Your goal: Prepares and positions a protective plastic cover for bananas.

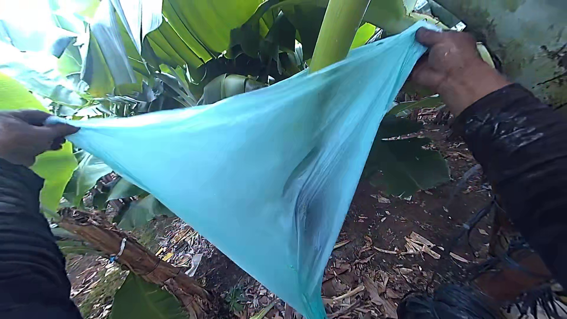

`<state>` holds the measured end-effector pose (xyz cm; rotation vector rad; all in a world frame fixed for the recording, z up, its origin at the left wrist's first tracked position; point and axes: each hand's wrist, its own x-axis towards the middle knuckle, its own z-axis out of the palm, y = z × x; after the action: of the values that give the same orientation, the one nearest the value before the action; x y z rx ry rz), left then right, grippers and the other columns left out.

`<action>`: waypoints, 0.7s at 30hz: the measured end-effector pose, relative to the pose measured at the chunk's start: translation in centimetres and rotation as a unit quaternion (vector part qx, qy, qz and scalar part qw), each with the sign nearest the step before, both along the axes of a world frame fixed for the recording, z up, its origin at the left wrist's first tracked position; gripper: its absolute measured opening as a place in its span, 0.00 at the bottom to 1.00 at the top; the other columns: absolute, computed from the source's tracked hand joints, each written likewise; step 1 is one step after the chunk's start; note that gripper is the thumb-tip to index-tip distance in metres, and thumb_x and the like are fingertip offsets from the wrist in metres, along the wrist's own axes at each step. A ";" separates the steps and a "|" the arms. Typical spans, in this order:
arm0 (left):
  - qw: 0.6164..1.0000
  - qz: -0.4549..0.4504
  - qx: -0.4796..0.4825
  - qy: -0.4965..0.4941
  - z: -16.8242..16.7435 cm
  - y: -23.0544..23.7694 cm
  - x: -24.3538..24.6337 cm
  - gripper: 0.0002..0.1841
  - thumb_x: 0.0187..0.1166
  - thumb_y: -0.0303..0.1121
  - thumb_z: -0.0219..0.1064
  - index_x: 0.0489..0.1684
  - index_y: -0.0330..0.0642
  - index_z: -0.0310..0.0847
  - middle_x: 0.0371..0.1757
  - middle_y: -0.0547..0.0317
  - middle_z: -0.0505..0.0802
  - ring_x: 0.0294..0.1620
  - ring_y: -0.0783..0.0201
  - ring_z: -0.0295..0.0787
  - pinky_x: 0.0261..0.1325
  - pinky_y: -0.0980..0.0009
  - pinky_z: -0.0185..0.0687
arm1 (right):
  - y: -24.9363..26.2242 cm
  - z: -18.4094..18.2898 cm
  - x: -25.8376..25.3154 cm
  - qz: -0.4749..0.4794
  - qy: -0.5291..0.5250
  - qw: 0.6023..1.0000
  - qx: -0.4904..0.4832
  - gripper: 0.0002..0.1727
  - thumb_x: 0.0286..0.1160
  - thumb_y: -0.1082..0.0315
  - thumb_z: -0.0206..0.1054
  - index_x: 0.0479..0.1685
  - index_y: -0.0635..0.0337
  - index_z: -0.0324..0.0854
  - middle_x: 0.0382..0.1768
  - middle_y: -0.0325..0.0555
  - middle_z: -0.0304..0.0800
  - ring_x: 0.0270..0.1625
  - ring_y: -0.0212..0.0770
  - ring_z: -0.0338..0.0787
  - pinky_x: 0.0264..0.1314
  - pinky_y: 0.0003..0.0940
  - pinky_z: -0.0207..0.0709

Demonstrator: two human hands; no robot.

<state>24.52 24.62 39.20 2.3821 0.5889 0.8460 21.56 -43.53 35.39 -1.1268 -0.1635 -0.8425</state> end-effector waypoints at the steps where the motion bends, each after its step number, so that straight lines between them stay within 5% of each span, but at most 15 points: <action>1: 0.991 -0.099 0.078 -0.040 0.7 3.3 0.7 0.19 0.88 0.27 0.59 0.70 0.20 0.71 0.60 0.27 0.84 0.51 0.45 0.83 0.56 0.48 0.79 | 0.1 1.2 0.2 -0.011 -0.014 0.999 0.033 0.19 0.87 0.67 0.60 0.73 0.59 0.70 0.59 0.47 0.86 0.60 0.41 0.90 0.62 0.41 0.87; 3: 0.975 -0.173 0.070 -0.119 2.2 7.2 3.4 0.22 0.84 0.33 0.66 0.67 0.22 0.75 0.57 0.24 0.87 0.49 0.39 0.85 0.54 0.43 0.80 | 0.8 2.7 -0.3 -0.022 0.019 0.997 0.070 0.20 0.89 0.64 0.58 0.76 0.56 0.68 0.61 0.48 0.85 0.61 0.42 0.89 0.60 0.41 0.88; 5: 0.981 -0.154 0.019 -0.114 3.6 6.6 4.0 0.18 0.82 0.32 0.67 0.63 0.27 0.79 0.53 0.31 0.89 0.44 0.44 0.85 0.52 0.46 0.80 | 1.5 3.1 -1.2 -0.040 0.079 0.993 0.078 0.22 0.89 0.59 0.56 0.78 0.52 0.69 0.63 0.46 0.83 0.61 0.42 0.88 0.57 0.41 0.86; 8: 0.977 -0.182 -0.055 -0.095 3.6 2.5 2.0 0.09 0.83 0.26 0.57 0.54 0.42 0.78 0.34 0.61 0.79 0.24 0.72 0.70 0.28 0.75 0.71 | 1.3 3.1 -1.2 -0.019 0.072 0.994 0.077 0.19 0.91 0.63 0.49 0.77 0.54 0.68 0.64 0.46 0.83 0.63 0.40 0.87 0.61 0.41 0.86; 10: 0.949 -0.264 -0.128 -0.117 3.3 0.5 1.1 0.11 0.84 0.23 0.54 0.54 0.45 0.80 0.29 0.68 0.82 0.21 0.79 0.75 0.24 0.83 0.73 | 0.9 3.0 -0.8 -0.025 0.075 0.995 0.067 0.19 0.90 0.64 0.47 0.74 0.54 0.70 0.63 0.46 0.84 0.63 0.41 0.87 0.61 0.44 0.85; 14: 0.922 -0.360 -0.109 -0.094 3.0 -1.9 -0.2 0.09 0.88 0.27 0.55 0.53 0.43 0.82 0.40 0.65 0.89 0.36 0.75 0.88 0.43 0.76 0.88 | 0.1 3.4 -1.3 0.031 0.082 0.994 0.072 0.21 0.87 0.49 0.46 0.69 0.48 0.69 0.57 0.43 0.84 0.58 0.42 0.87 0.57 0.49 0.84; 18: 0.940 -0.322 0.054 -0.099 2.4 2.6 4.8 0.12 0.77 0.35 0.74 0.51 0.38 0.85 0.36 0.56 0.91 0.30 0.70 0.85 0.40 0.64 0.88 | -0.6 2.9 -3.3 0.110 0.096 0.974 -0.172 0.24 0.89 0.37 0.47 0.66 0.42 0.72 0.51 0.33 0.88 0.55 0.33 0.89 0.59 0.37 0.85; 21: 0.942 -0.315 0.041 -0.112 2.2 5.5 8.8 0.16 0.70 0.43 0.79 0.47 0.46 0.86 0.32 0.64 0.90 0.23 0.74 0.83 0.29 0.68 0.86 | -0.9 2.5 -3.3 0.052 0.145 0.936 -0.316 0.16 0.80 0.56 0.70 0.60 0.49 0.80 0.45 0.35 0.92 0.46 0.31 0.93 0.52 0.34 0.90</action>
<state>33.33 30.15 41.40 2.2807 -0.3003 0.8297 18.23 -44.44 37.87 -1.8156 -0.2552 -0.5244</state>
